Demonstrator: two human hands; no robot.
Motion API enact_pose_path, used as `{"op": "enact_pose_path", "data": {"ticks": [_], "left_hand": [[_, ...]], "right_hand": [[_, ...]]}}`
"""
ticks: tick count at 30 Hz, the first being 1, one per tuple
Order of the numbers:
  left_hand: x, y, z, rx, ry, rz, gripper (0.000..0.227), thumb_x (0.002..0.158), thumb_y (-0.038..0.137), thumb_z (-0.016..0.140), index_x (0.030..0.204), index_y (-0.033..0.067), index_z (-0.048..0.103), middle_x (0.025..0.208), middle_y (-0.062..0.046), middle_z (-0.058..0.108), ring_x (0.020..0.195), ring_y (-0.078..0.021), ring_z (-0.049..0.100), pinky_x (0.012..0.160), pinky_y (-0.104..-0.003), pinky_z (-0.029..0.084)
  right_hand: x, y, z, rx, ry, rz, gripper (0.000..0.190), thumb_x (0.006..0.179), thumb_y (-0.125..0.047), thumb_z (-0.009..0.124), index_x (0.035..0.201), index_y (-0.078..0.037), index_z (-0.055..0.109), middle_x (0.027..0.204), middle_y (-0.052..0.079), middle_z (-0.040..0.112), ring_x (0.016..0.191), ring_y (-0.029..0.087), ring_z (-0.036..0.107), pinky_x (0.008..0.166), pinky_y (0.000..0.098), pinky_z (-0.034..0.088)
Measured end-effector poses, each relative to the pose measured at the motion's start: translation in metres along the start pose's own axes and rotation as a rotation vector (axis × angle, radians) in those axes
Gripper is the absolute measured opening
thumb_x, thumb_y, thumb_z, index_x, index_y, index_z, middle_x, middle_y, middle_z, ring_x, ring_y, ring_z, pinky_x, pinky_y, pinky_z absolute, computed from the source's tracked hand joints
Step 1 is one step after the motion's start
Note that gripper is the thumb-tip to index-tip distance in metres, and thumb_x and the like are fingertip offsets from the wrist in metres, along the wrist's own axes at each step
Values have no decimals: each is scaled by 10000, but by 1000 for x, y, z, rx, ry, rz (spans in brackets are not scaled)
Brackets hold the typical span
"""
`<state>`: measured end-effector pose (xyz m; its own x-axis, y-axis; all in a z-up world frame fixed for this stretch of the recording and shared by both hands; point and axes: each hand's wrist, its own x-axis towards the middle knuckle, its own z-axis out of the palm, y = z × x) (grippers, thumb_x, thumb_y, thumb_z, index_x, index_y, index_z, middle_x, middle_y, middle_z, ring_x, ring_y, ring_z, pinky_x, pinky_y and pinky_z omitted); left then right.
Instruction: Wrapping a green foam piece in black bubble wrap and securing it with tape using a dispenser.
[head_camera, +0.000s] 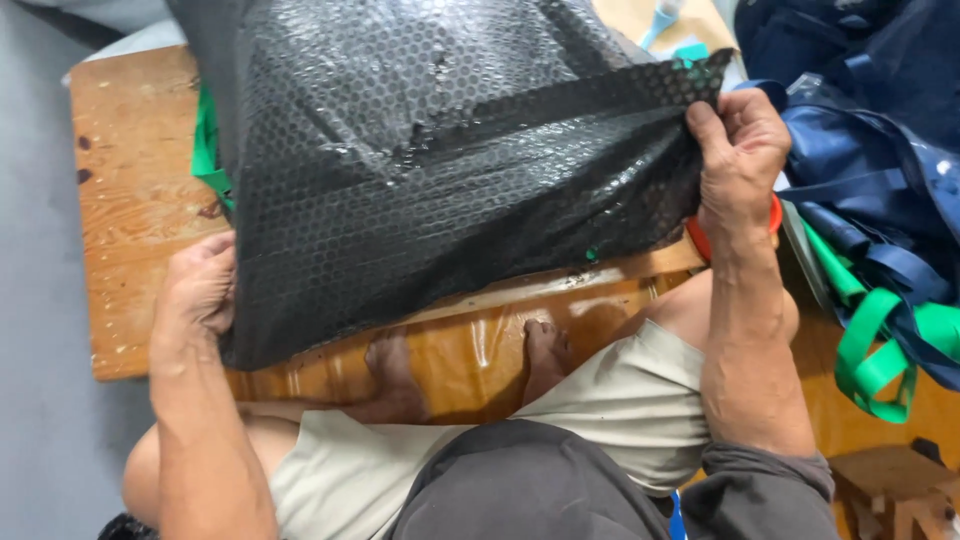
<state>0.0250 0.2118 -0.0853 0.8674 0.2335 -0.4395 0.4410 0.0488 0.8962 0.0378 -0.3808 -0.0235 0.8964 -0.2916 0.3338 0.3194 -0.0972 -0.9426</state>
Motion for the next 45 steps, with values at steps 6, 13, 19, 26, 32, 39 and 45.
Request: {"op": "enact_pose_path", "data": {"ticks": [6, 13, 19, 26, 32, 39, 45], "left_hand": [[11, -15, -12, -194, 11, 68, 53, 1003, 102, 650, 1015, 122, 602, 841, 12, 643, 668, -40, 578, 535, -128, 424], [-3, 6, -7, -497, 236, 386, 74, 948, 78, 591, 890, 56, 631, 905, -51, 672, 807, -113, 616, 764, -209, 526], [-25, 25, 12, -197, 219, 98, 345, 918, 444, 732, 923, 101, 694, 720, 24, 609, 450, -5, 402, 348, -190, 208], [-5, 16, 14, -175, -29, 18, 137, 954, 183, 698, 1065, 105, 713, 985, 0, 731, 861, -93, 651, 811, -250, 483], [-11, 33, 11, -476, -178, 90, 204, 956, 104, 627, 1123, 8, 697, 1112, -86, 734, 959, -149, 674, 917, -238, 493], [-22, 47, -17, -585, -73, 309, 112, 951, 103, 725, 1037, 48, 680, 1049, -69, 740, 926, -118, 702, 891, -206, 552], [-34, 66, -33, -555, -20, 422, 276, 879, -17, 775, 1054, 67, 579, 1015, -66, 722, 884, -133, 712, 909, -222, 590]], "right_hand": [[-3, 1, -1, -13, -9, 43, 127, 1088, 36, 630, 1063, -56, 547, 1039, 9, 627, 884, 47, 556, 887, 162, 488], [-1, 18, -11, -122, -17, 35, 116, 1105, 38, 637, 1104, -44, 555, 1041, 14, 603, 885, 58, 530, 880, 170, 473], [-2, 21, -10, -141, -22, 38, 108, 1119, 24, 637, 1120, -43, 552, 1076, 15, 614, 926, 57, 548, 919, 167, 484], [-2, 25, -11, -147, -37, 74, 90, 1115, 6, 639, 1118, -41, 563, 1098, 16, 628, 935, 51, 559, 937, 156, 492], [0, 35, -17, -155, -44, 55, 98, 1114, 9, 644, 1141, -43, 565, 1109, 14, 623, 953, 57, 559, 960, 162, 486], [-4, 21, -14, -147, -41, 33, 112, 1149, -8, 629, 1166, -48, 526, 1115, 19, 593, 967, 61, 545, 969, 164, 478], [1, 23, -22, -239, -49, -85, 123, 1189, 59, 633, 1178, -1, 526, 1103, 61, 589, 942, 95, 529, 945, 199, 476]]}}
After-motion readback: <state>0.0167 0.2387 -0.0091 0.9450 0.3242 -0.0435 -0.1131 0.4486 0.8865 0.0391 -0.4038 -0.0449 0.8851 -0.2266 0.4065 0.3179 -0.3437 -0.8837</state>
